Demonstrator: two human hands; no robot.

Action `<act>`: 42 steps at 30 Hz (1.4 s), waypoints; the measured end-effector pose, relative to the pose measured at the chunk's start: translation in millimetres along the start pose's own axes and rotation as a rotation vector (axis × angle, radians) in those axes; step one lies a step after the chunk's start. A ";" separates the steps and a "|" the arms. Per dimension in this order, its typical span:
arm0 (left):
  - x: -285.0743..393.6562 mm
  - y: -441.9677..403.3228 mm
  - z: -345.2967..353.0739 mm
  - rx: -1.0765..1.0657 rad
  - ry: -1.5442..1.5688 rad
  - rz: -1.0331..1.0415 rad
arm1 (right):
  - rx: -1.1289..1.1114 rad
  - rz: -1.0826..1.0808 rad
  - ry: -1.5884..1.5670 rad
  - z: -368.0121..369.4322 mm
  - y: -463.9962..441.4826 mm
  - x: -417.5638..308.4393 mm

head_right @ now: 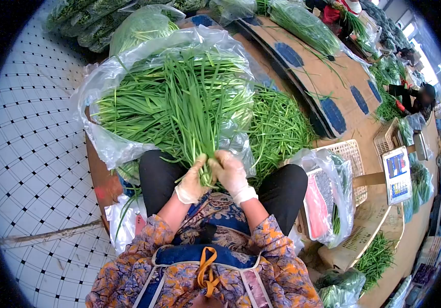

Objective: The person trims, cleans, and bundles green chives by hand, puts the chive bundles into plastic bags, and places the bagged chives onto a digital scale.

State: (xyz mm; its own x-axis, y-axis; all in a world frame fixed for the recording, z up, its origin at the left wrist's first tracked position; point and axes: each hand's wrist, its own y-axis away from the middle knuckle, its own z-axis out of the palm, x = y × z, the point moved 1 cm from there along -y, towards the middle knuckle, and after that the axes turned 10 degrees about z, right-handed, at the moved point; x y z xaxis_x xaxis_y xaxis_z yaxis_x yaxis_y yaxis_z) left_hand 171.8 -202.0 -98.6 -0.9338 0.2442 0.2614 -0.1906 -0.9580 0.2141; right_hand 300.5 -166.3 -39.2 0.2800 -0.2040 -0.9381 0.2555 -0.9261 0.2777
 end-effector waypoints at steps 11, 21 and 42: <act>2.3 1.2 8.3 -0.102 -0.234 -0.021 | -0.225 -0.270 0.159 -12.6 31.1 -28.9; 10.6 -23.5 26.4 0.240 -0.145 -0.030 | 0.054 -0.120 -0.778 -88.8 -2.3 -56.0; -3.8 -26.0 39.1 0.335 -0.243 -0.028 | -0.102 0.097 0.314 -28.6 -10.1 -18.1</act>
State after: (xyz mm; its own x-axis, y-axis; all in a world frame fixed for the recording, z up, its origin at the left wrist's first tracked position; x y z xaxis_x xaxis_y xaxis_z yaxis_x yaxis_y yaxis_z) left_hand 192.2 -172.2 -68.4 -0.8234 0.3366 0.4568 -0.0689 -0.8584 0.5084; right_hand 319.4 -144.1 -19.2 0.5747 -0.1674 -0.8011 0.3005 -0.8673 0.3968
